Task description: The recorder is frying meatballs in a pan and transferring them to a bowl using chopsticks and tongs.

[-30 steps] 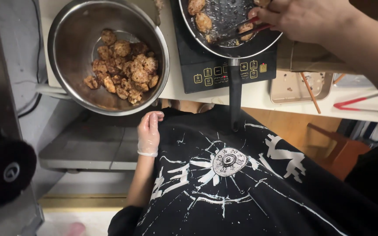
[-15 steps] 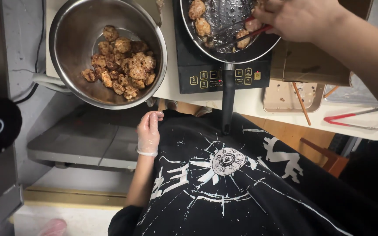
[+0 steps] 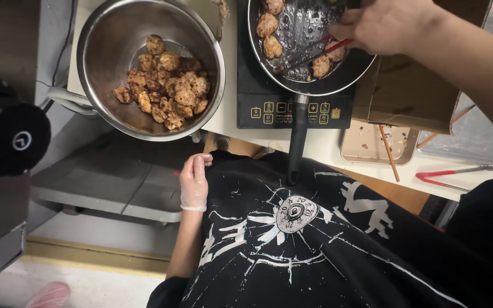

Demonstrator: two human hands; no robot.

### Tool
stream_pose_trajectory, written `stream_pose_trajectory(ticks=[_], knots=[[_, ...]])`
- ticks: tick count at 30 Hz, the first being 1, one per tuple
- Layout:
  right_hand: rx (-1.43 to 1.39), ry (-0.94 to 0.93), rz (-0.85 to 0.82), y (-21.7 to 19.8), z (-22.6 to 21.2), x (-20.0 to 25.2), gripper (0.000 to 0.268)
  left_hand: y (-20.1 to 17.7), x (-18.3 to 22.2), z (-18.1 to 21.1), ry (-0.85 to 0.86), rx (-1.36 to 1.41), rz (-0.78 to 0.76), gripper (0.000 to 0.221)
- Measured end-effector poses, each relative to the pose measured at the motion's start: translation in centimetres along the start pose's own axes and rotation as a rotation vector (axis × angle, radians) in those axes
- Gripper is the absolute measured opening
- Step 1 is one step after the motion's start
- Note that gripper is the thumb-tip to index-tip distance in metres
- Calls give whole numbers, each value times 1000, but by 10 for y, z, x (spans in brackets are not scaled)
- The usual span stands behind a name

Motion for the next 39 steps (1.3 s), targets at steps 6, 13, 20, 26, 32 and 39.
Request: stream_pose_trajectory(ticks=[6,13,20,26,32,39], knots=[[-36,65,-29,-11,-6,16,48,2,-8,-4,11,22,-16,28],[-121,197,-55,-10,-12,75,53,14,-29,9,67,-1,-129,28],[-77,552,59,-14,-13,219,53,56,-41,15,106,-65,-328,30],[-799,871,607,65,-55,385,31,101,-5,17,183,-114,-398,31],[-1201,1289,490,273,-188,389,38,131,52,-9,84,-112,-325,32],[-1039,1306,325,305,-247,354,60,156,112,-48,23,-166,-316,33]])
Point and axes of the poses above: each hand's wrist, its own x-axis away from the middle knuckle, its own y-axis out of the palm, z = x × y, the point moved 6 cm from there along -x, towards the middle knuckle, and after that the axes turned 3 degrees about z, right-handed, at the moved point
